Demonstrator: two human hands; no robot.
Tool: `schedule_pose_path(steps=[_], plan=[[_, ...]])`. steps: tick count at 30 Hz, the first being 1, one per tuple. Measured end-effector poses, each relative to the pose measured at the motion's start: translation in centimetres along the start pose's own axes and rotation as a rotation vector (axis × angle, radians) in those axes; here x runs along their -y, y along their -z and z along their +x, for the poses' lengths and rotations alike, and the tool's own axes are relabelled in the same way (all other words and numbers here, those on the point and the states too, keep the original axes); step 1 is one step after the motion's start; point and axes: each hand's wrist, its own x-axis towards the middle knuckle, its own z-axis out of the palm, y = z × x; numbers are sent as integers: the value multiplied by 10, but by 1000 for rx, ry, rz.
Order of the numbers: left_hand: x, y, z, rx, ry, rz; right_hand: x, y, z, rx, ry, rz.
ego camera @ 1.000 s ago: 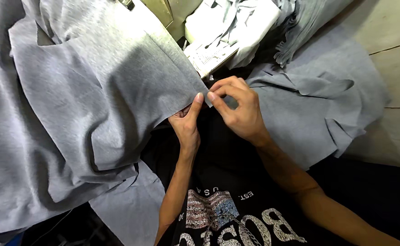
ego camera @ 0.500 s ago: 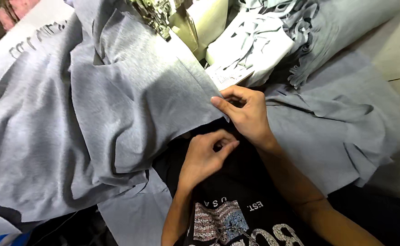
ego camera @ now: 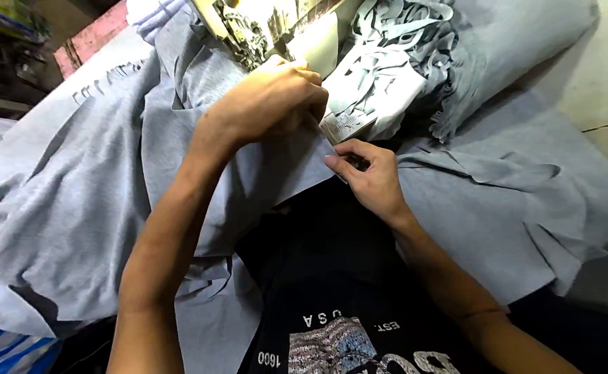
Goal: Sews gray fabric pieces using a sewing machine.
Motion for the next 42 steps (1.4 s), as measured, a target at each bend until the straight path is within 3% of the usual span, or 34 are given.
schedule_pose_path(steps=[5,12,16,20,25,29,32,42], plan=[[3,-3,9,81,73,-34,-6,0,-5,3,-29,41],[-9,-15,-5,-140,64,-8,-7,3,-8,25,-20,55],[-58,-31,-25,-396,175,35,-4,4,-10,25,-34,98],[-106,-82,-39,-413,429,86,-2,-1,-7,-31,30,121],[-105,-135,-44,-593,682,173,-9,-7,-6,-70,135,122],[-101,-144,-59,-755,808,156,-20,-10,-6,-84,149,122],[-94,-142,-75,-765,914,171,-22,-13,-7,-93,150,128],[-87,-150,-87,-767,878,147,-34,-18,-6,-124,136,158]])
